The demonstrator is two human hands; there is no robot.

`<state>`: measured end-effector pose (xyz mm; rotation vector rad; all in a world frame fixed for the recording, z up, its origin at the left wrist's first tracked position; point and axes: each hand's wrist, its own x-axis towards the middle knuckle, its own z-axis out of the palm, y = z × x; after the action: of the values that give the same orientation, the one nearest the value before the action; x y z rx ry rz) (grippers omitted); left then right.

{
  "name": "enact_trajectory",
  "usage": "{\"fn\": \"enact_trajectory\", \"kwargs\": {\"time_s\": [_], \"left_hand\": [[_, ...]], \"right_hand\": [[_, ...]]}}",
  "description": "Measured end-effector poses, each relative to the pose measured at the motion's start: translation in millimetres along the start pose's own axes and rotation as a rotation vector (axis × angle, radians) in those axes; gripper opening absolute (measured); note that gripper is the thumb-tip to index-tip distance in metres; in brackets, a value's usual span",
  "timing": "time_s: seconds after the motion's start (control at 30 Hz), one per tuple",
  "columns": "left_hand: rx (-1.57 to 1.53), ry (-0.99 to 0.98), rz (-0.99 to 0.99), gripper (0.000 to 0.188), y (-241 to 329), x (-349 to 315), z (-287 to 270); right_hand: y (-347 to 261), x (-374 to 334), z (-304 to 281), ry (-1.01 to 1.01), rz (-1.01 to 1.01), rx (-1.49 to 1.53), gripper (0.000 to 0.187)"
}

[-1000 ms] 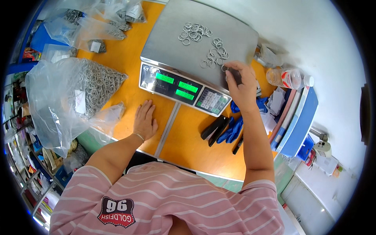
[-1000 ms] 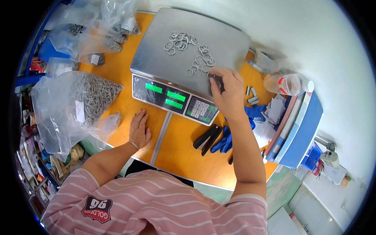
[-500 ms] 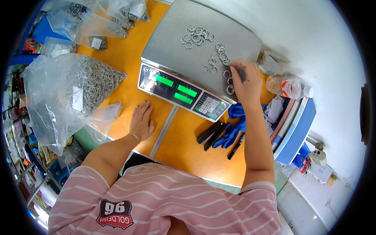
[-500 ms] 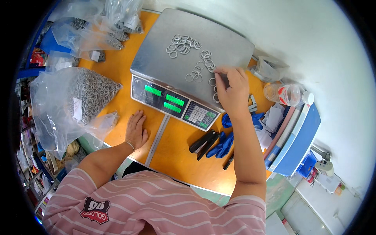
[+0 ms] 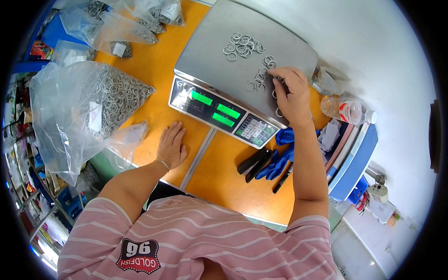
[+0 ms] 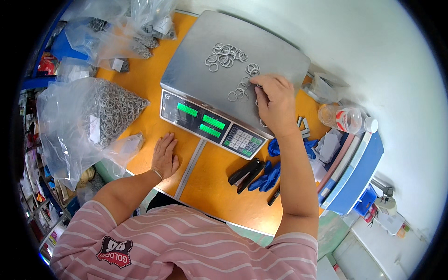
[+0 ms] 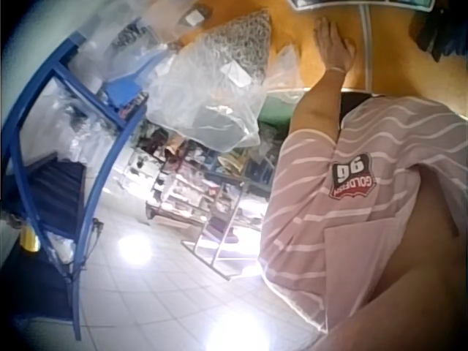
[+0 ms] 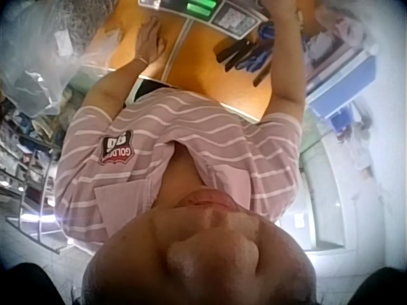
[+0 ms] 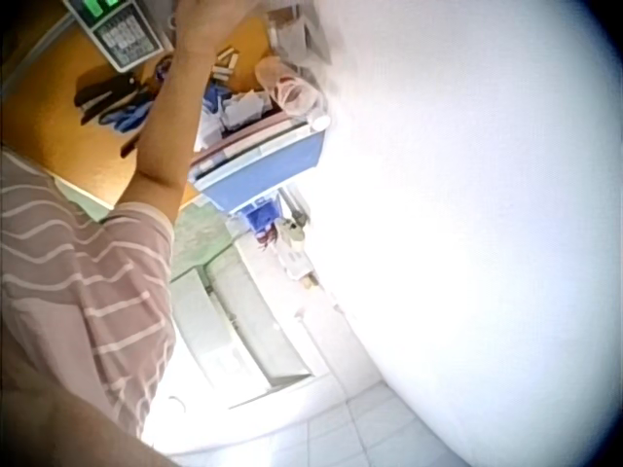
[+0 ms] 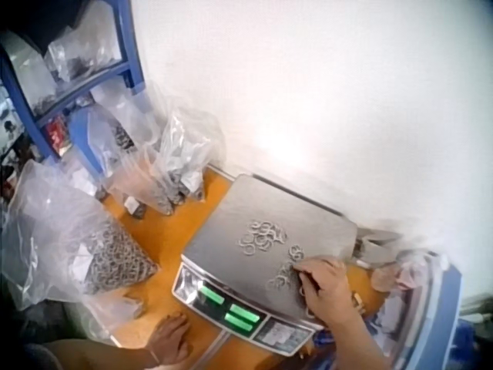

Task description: The person sorts small metal rings on a green table, then moves to a yellow table to weigh them on a digital scale. They place the rings into a plastic bag, write on a label with a marker, and attach it to the bag.

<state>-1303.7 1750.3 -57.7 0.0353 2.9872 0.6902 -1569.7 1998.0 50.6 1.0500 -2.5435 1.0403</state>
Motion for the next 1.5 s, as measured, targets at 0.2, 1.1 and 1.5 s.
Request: {"fn": "enact_trajectory", "kwargs": {"time_s": [0.2, 1.1, 1.5], "left_hand": [[0.008, 0.000, 0.005, 0.053, -0.5, -0.7, 0.9], [-0.021, -0.038, -0.002, 0.052, -0.2, 1.0, -2.0], [-0.061, 0.009, 0.047, 0.053, -2.5, 0.6, -3.7]], "right_hand": [[1.7, -5.9, 0.4, -0.051, 0.094, 0.152, 0.018], [-21.4, -8.0, 5.6, -0.012, -0.028, -0.035, 0.011], [-7.1, 30.1, 17.5, 0.050, 0.211, -0.117, 0.015]]}}
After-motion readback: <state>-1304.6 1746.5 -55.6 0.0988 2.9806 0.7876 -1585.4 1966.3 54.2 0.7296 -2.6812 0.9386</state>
